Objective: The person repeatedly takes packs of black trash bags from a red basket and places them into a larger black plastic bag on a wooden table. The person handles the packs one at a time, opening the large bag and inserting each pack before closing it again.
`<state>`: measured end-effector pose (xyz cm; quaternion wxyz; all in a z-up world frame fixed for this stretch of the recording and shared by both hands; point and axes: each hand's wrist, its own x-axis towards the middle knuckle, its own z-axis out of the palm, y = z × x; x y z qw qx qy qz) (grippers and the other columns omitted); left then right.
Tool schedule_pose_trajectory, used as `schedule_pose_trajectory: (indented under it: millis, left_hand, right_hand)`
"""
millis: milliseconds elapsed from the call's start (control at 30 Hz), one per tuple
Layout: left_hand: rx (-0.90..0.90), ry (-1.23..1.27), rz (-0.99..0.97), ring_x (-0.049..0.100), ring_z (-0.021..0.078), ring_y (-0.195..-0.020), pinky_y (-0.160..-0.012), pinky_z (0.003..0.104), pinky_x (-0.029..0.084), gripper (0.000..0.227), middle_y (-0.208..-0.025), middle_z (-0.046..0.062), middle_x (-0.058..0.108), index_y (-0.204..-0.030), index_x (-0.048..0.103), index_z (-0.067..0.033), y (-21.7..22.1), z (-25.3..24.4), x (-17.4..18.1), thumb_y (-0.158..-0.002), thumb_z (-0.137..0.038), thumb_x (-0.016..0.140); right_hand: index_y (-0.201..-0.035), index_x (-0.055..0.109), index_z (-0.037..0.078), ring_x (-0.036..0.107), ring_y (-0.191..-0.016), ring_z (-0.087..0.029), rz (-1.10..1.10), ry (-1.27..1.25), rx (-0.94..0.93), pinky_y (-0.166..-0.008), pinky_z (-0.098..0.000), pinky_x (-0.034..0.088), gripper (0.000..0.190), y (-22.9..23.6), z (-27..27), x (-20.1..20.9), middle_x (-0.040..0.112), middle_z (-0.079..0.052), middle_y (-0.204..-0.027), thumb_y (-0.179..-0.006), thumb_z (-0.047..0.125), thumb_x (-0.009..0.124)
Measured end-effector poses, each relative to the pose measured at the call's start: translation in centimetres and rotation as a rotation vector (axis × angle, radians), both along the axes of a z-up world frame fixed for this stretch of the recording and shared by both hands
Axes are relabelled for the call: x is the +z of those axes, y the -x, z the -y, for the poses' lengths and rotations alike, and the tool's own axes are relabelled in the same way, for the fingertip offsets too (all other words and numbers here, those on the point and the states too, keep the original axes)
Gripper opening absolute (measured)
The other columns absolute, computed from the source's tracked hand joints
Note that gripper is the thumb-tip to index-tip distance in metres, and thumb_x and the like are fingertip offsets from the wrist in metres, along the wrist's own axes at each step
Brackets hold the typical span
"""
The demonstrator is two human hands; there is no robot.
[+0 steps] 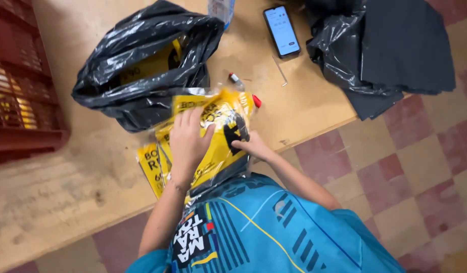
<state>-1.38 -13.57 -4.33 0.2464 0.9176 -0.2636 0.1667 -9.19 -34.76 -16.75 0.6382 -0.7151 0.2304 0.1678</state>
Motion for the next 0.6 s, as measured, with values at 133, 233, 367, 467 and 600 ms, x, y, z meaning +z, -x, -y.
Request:
schedule_pose_trajectory:
  millis: [133, 233, 367, 467, 600]
  left_hand:
    - [0.182, -0.088, -0.077, 0.066, 0.0276, -0.087, -0.074, 0.038, 0.055, 0.032, -0.089, 0.004, 0.063, -0.105, 0.067, -0.0144, 4.0, -6.3, -5.9, -0.087, -0.038, 0.079]
    - [0.469, -0.214, -0.139, 0.066, 0.0268, -0.092, -0.079, 0.036, 0.055, 0.034, -0.095, 0.004, 0.063, -0.104, 0.065, -0.0144, 8.0, -11.7, -8.7, -0.089, -0.042, 0.077]
    - [0.732, -0.041, -0.524, 0.069, 0.0364, -0.095, -0.086, 0.047, 0.054, 0.048, -0.098, 0.013, 0.065, -0.113, 0.062, -0.0074, 10.6, -14.7, -10.1, -0.089, -0.046, 0.078]
    - [0.828, 0.168, -0.747, 0.072, 0.0397, -0.091, -0.08, 0.053, 0.056, 0.047, -0.093, 0.012, 0.07, -0.111, 0.063, -0.0094, 10.1, -15.5, -11.0, -0.088, -0.049, 0.077]
    - [0.821, 0.176, -0.694, 0.074, 0.0388, -0.085, -0.075, 0.052, 0.057, 0.041, -0.086, 0.012, 0.071, -0.103, 0.063, -0.0123, 8.7, -14.2, -10.2, -0.088, -0.048, 0.077]
  right_hand:
    - [-0.088, 0.076, 0.004, 0.073, -0.083, -0.033, -0.101, 0.341, 0.225, -0.074, -0.0446, 0.054, 0.045, 0.1, 2.4, 1.9, 0.074, -0.016, -0.082, -0.075, 0.046, 0.086]
    - [-0.104, 0.068, 0.009, 0.071, -0.097, -0.04, 0.026, 0.756, 0.31, -0.082, -0.0517, 0.056, 0.047, 0.9, 2.5, 4.5, 0.071, -0.016, -0.094, -0.079, 0.046, 0.085]
    - [-0.133, 0.054, 0.01, 0.066, -0.108, -0.039, 0.129, 0.948, 0.275, -0.091, -0.0537, 0.053, 0.063, 0.5, 2.4, 2.3, 0.064, -0.014, -0.115, -0.087, 0.042, 0.083]
    - [-0.138, 0.047, 0.014, 0.067, -0.107, -0.036, 0.058, 0.911, 0.304, -0.094, -0.0531, 0.051, 0.07, -0.5, 2.0, 1.2, 0.064, -0.007, -0.113, -0.088, 0.048, 0.081]
    - [-0.138, 0.048, 0.016, 0.07, -0.095, -0.023, 0.003, 0.863, 0.304, -0.09, -0.0426, 0.052, 0.07, -1.6, 1.2, 1.4, 0.067, 0.004, -0.096, -0.086, 0.045, 0.084]
